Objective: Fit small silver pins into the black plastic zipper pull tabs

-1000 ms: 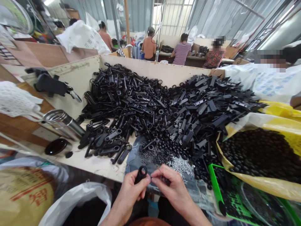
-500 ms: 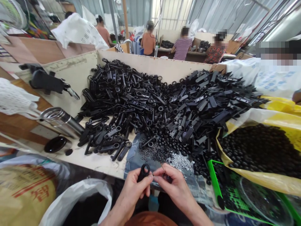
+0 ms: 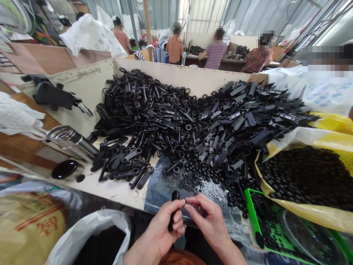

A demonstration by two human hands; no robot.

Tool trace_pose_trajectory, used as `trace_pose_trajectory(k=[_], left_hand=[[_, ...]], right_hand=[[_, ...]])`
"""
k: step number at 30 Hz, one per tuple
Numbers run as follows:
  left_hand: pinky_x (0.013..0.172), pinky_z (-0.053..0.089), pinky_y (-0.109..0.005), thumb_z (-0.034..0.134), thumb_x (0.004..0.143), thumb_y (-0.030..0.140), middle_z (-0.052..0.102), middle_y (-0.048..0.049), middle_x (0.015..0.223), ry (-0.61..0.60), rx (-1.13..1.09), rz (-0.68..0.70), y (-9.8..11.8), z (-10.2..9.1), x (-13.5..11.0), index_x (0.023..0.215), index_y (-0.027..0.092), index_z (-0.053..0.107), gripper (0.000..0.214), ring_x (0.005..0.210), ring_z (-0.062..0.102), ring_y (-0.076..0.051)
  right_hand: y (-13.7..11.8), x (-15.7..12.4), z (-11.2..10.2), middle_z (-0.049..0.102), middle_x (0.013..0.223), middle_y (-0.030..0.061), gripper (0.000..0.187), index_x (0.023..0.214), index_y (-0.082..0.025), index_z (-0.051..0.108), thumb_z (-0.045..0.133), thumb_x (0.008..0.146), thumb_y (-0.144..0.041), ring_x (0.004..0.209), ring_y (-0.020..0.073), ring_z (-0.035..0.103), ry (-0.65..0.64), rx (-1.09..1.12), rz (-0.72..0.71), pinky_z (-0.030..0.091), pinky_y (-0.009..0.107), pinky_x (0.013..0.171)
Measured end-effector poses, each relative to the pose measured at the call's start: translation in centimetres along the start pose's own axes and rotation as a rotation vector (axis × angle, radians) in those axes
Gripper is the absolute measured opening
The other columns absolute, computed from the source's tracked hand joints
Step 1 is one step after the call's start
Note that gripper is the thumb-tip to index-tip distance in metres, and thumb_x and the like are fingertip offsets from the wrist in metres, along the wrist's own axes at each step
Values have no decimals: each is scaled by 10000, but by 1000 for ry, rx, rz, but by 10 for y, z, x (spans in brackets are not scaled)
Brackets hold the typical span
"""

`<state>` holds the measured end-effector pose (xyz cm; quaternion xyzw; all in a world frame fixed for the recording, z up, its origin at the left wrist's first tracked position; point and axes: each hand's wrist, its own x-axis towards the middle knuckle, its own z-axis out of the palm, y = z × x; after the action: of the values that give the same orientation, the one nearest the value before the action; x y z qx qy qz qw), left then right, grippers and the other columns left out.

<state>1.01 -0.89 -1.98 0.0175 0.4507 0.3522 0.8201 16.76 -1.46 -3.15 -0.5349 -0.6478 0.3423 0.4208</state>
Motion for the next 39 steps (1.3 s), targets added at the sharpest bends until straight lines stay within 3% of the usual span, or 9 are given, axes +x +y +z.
trace_pose_trajectory(k=[6,11,13,17,20,28,33,39], left_hand=[[508,284,-214,847,715,342,518,73,503,-26,65,-13,5,6,-11,742,184,588,305,466,375,-64],[546,323,-236,820,633,273,606,36,611,-51,227,-10,14,7,-22,982,164,671,395,520,423,-85],[581,347,-242,804,642,252,634,15,682,-71,312,40,14,3,-23,1033,153,679,422,573,465,-94],[616,362,-245,813,707,285,640,10,761,-68,445,138,8,-4,-20,1117,164,683,447,634,490,-104],[616,370,-253,797,712,269,641,8,788,-71,475,223,4,-7,-15,1187,165,670,502,675,505,-127],[775,418,-283,653,730,190,648,19,791,29,513,240,6,-4,-19,1212,164,675,483,771,570,-155],[789,440,-280,665,738,238,657,6,815,75,581,243,8,-3,-19,1241,150,647,511,773,584,-160],[522,346,-234,587,913,460,586,23,677,-103,889,437,8,-21,-2,944,154,646,314,523,453,-99]], right_hand=[[6,-2,-5,564,685,-10,140,895,-204,719,630,918,-310,577,145,536,-33,-7,58,418,239,520],[5,4,-13,507,626,-40,111,875,-198,689,632,897,-291,526,130,481,-8,12,86,373,231,471],[1,6,-16,511,633,-38,94,886,-199,691,626,901,-265,527,129,490,-38,-32,27,377,234,477],[-5,10,-15,568,680,-15,107,957,-192,692,592,946,-230,568,134,551,-138,-190,-229,410,243,534],[-3,11,-11,594,709,-3,138,989,-184,676,546,990,-231,581,133,581,-138,-264,-349,417,241,548],[-8,10,-8,614,723,-10,188,886,-202,644,536,1030,-256,609,130,618,-168,-193,-199,443,219,581],[-13,5,-5,585,698,-6,299,807,-203,635,480,1057,-254,587,125,590,-149,-243,-223,412,212,557],[-13,1,-7,649,755,26,251,1056,-191,709,459,1036,-175,630,141,633,-227,-407,-297,426,222,598]])
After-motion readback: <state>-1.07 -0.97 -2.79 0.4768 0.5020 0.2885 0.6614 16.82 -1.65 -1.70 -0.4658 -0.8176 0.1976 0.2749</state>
